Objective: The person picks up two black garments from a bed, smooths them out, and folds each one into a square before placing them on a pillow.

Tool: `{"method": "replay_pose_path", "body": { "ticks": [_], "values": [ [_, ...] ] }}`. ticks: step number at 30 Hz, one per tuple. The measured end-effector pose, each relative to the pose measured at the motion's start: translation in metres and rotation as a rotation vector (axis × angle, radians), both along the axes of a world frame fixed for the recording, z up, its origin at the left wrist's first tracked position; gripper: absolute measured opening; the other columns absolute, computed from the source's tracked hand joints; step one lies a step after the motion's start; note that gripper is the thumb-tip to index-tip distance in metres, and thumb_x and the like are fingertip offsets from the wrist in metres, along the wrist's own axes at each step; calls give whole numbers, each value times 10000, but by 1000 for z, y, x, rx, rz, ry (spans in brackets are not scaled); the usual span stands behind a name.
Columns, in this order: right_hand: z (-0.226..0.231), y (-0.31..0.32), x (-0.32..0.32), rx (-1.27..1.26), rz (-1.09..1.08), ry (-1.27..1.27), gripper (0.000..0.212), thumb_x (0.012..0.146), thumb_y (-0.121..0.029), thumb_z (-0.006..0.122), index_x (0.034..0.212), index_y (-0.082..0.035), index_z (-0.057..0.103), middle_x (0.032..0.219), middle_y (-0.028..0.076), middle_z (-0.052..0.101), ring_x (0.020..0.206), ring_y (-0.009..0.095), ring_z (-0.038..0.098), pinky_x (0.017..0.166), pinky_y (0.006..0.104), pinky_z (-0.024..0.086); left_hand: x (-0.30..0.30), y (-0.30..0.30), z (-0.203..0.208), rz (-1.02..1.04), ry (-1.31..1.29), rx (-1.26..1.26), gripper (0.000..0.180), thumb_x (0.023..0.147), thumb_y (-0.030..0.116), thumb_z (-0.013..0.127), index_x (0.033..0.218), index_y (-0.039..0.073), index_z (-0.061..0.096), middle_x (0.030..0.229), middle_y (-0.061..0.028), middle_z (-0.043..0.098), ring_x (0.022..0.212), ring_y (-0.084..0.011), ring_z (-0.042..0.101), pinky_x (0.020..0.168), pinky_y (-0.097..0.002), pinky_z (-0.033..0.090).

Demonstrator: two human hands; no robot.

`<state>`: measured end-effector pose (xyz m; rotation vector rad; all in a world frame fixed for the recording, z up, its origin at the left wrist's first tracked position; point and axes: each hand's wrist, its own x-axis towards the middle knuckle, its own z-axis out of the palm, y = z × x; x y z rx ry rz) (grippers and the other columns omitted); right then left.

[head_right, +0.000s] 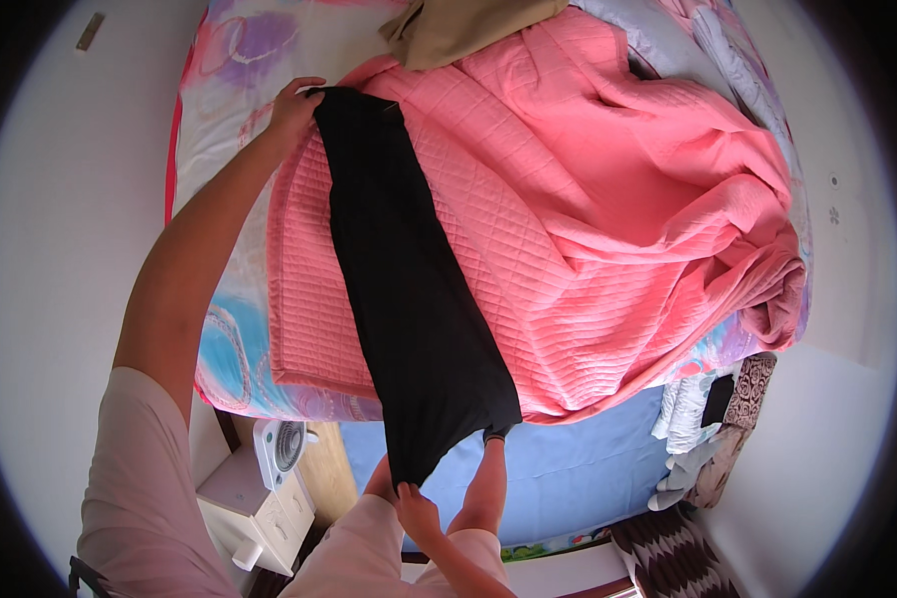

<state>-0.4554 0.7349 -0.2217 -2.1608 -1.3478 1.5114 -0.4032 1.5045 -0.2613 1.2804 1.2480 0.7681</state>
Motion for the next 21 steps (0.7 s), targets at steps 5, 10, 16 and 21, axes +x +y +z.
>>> {"method": "replay_pose_path", "body": {
  "ticks": [5, 10, 16, 21],
  "values": [
    [-1, 74, 52, -128, 249, 225, 192, 1005, -271, 545, 989, -84, 581, 856, 171, 691, 773, 350, 704, 612, 460, 519, -8, -27, -16, -174, 480, 420, 442, 822, 34, 748, 1238, 71, 603, 1099, -176, 712, 895, -295, 693, 808, -399, 567],
    [27, 266, 162, 385, 10, 23, 154, 914, -90, 652, 1068, -83, 642, 943, 157, 659, 791, 336, 694, 681, 435, 549, -18, -68, -33, -58, 311, 554, 589, 786, 14, 737, 1325, 20, 501, 1231, -239, 636, 1168, -429, 612, 1008, -463, 502],
    [9, 463, 226, 709, 51, -343, 346, 943, -81, 627, 1284, -84, 572, 1084, 194, 600, 867, 396, 666, 728, 484, 571, -10, -156, -30, 253, 430, 658, 552, 871, 116, 735, 1344, -13, 480, 1274, -243, 551, 1182, -421, 526, 1034, -492, 440],
    [0, 560, 233, 842, 342, -566, 458, 892, -100, 683, 1333, -165, 580, 1156, 186, 553, 1011, 349, 649, 735, 479, 597, -1, -258, -26, -124, 591, 731, 596, 907, 176, 705, 1454, 97, 480, 1559, -213, 411, 1399, -420, 435, 1161, -544, 353]
  ]
}}
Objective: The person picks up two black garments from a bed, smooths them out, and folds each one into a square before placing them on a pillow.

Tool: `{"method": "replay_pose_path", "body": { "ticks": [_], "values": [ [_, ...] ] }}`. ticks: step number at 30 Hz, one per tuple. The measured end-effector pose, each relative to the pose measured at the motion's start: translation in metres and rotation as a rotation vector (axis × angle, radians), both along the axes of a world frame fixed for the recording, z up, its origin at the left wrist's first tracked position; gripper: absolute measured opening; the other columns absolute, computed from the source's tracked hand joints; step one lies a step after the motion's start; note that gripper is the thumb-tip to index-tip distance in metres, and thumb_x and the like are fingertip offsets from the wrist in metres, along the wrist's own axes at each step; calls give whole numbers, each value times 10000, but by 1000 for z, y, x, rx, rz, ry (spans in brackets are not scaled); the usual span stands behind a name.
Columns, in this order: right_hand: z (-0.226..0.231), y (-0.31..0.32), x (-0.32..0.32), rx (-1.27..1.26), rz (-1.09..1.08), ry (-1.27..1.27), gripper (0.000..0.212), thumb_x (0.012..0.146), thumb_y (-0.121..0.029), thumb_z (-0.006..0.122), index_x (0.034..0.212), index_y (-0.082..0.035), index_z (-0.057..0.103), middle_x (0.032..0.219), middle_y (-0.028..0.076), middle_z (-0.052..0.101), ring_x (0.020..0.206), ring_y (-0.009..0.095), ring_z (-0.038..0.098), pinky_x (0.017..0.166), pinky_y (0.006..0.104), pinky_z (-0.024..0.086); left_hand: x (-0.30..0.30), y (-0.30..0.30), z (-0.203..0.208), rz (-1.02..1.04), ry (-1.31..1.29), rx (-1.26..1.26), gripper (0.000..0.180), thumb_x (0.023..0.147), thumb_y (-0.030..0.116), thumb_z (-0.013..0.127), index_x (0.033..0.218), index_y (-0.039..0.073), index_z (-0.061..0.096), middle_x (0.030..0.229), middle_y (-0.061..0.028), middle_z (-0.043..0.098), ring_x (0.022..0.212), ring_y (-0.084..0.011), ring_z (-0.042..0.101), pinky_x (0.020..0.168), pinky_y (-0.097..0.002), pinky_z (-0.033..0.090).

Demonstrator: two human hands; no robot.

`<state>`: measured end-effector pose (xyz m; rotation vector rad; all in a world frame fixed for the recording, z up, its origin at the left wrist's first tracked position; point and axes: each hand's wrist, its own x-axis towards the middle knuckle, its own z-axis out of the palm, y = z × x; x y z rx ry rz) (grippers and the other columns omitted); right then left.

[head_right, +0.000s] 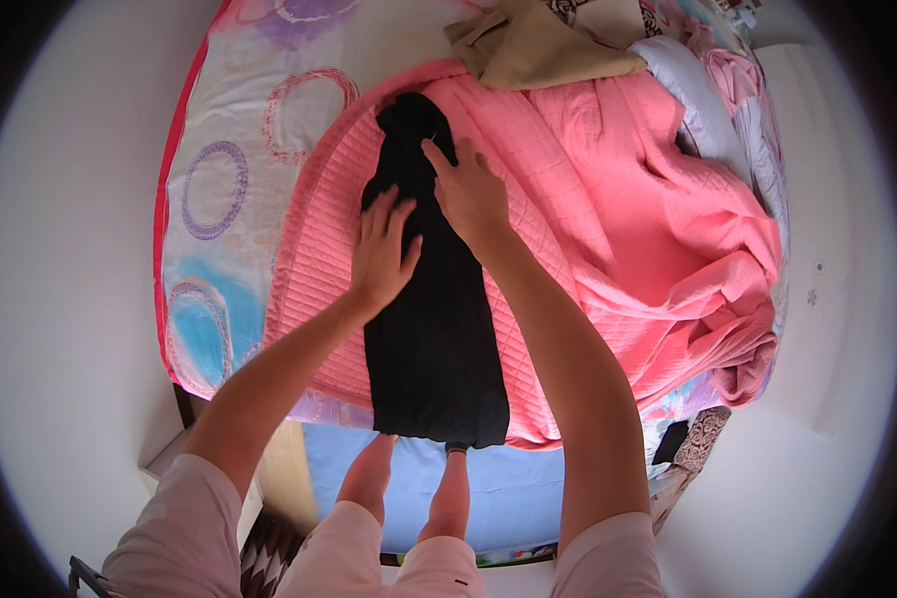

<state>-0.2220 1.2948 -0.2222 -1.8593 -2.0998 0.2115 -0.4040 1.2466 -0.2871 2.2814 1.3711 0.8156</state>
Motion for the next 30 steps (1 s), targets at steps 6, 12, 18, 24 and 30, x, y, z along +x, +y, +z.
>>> {"method": "replay_pose_path", "body": {
  "ticks": [6, 12, 18, 24, 30],
  "values": [
    [-38, 38, 3, -80, 3, -219, 399, 852, -161, 735, 1229, -126, 609, 1157, 162, 574, 1031, 339, 656, 749, 489, 606, -23, -25, -38, -1, 150, -98, 598, 944, 252, 648, 1515, 231, 471, 1661, -180, 303, 1492, -398, 358, 1202, -568, 306],
    [-36, 66, 56, -155, -101, 149, 251, 831, -200, 745, 977, -13, 664, 964, 196, 699, 936, 339, 703, 766, 454, 566, -26, -19, -50, 1, 118, -103, 585, 947, 302, 640, 1506, 233, 480, 1671, -144, 304, 1490, -375, 368, 1210, -552, 293],
    [-43, 80, 89, -246, -343, 491, 378, 813, -221, 742, 1119, -1, 703, 948, 195, 726, 883, 293, 728, 811, 376, 564, -19, 5, -33, 53, -78, -113, 467, 922, 242, 697, 1349, 123, 549, 1455, -156, 502, 1313, -375, 512, 1104, -514, 397],
    [-52, 66, 81, -251, -314, 422, 396, 805, -184, 744, 1162, -15, 709, 983, 173, 733, 907, 291, 727, 831, 375, 561, 5, 113, -2, 40, -259, 100, 382, 915, 89, 682, 1251, 10, 520, 1227, -196, 567, 1152, -436, 562, 960, -477, 495],
    [-65, 64, 76, -234, -324, 549, 418, 817, -232, 785, 1153, 5, 710, 1040, 165, 744, 950, 276, 728, 869, 367, 563, 2, 210, -18, -157, -89, 219, 504, 916, 84, 713, 1368, 35, 494, 1342, -159, 544, 1259, -393, 527, 1051, -460, 471]
  ]
}}
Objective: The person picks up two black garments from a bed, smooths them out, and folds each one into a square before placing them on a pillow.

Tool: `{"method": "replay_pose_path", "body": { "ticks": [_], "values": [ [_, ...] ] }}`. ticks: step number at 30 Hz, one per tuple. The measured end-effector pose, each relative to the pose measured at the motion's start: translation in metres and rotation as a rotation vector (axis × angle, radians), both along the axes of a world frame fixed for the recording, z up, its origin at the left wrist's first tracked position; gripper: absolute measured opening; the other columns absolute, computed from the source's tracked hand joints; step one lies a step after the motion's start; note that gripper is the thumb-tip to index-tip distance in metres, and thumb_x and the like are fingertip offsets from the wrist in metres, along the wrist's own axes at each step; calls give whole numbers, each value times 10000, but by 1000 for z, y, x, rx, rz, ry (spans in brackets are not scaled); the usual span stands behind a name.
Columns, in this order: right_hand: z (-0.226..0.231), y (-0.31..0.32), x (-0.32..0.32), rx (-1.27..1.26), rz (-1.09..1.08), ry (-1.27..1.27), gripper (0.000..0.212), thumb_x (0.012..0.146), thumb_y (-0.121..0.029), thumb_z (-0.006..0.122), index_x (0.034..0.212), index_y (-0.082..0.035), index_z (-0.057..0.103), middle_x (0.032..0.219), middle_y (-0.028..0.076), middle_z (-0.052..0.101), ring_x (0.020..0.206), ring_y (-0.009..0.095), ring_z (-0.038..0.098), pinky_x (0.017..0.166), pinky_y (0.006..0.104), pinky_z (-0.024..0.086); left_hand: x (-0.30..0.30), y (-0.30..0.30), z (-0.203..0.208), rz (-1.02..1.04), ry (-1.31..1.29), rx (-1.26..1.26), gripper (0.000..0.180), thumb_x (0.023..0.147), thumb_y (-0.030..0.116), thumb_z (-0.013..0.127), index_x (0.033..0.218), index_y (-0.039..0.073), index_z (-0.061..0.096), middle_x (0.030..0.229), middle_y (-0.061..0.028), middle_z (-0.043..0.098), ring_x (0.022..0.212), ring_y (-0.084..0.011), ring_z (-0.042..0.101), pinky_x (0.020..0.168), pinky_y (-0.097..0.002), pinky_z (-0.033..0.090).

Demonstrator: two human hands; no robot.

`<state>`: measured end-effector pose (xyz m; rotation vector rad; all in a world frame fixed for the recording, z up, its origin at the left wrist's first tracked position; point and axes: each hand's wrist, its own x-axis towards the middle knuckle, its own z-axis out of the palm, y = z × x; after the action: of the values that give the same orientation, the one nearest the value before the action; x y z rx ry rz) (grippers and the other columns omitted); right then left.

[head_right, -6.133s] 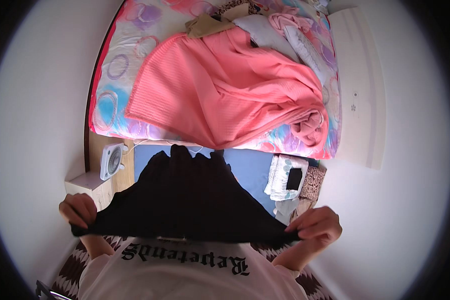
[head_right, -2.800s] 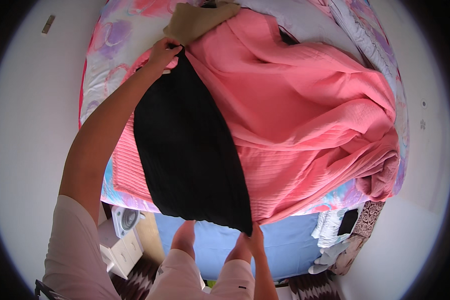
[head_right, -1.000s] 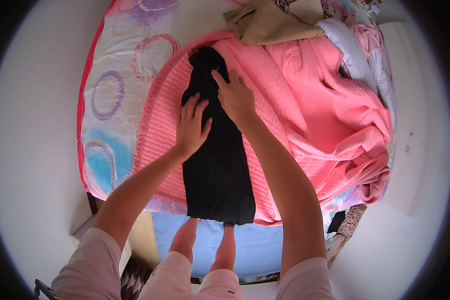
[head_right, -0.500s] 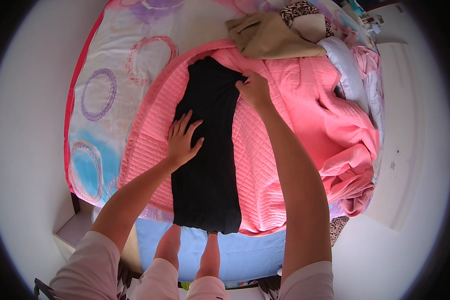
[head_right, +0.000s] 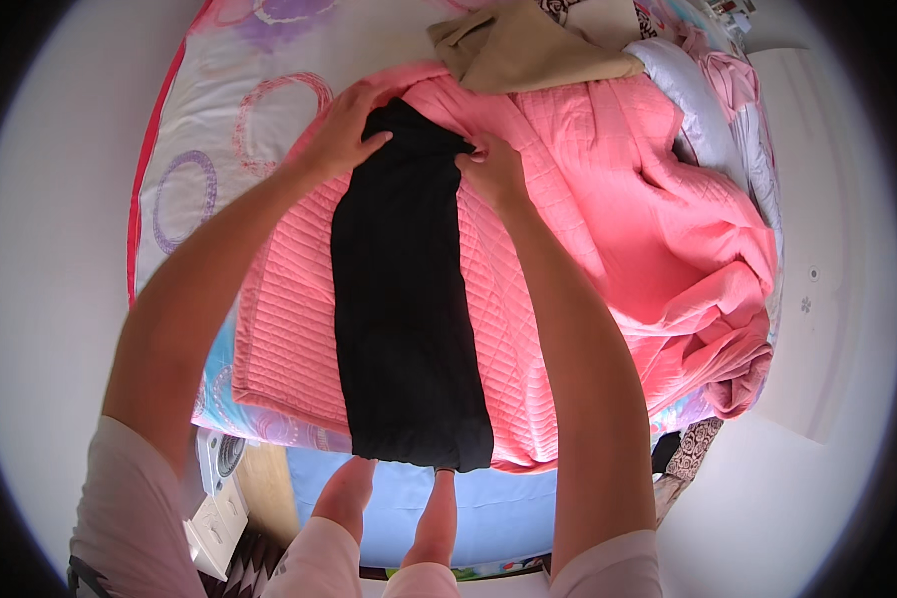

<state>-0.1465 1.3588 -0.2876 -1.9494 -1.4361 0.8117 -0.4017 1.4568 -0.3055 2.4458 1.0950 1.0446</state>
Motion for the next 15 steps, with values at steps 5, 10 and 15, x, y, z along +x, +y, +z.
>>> {"method": "replay_pose_path", "body": {
  "ticks": [5, 10, 15],
  "values": [
    [-15, -3, -9, 13, 18, 50, 497, 797, -305, 859, 1132, 32, 712, 1081, 159, 747, 987, 258, 721, 874, 363, 564, 1, 30, 12, -344, 1, -184, 397, 871, 110, 780, 1225, 95, 601, 1175, -110, 626, 1084, -294, 607, 945, -404, 503],
    [-31, 6, -3, 27, -29, 81, 479, 756, -309, 902, 1074, 1, 724, 1013, 125, 740, 917, 221, 694, 842, 358, 565, 7, 25, 14, -299, 24, -434, 230, 894, 104, 765, 1023, 32, 588, 851, -86, 625, 764, -210, 604, 709, -367, 490],
    [-11, -5, 4, 65, -62, 105, 317, 784, -196, 881, 968, -17, 695, 877, 70, 676, 791, 171, 638, 770, 339, 551, -1, 5, 34, -225, 32, -346, 237, 917, 74, 738, 982, 25, 514, 806, -82, 571, 691, -194, 547, 637, -360, 451]
  ]
}}
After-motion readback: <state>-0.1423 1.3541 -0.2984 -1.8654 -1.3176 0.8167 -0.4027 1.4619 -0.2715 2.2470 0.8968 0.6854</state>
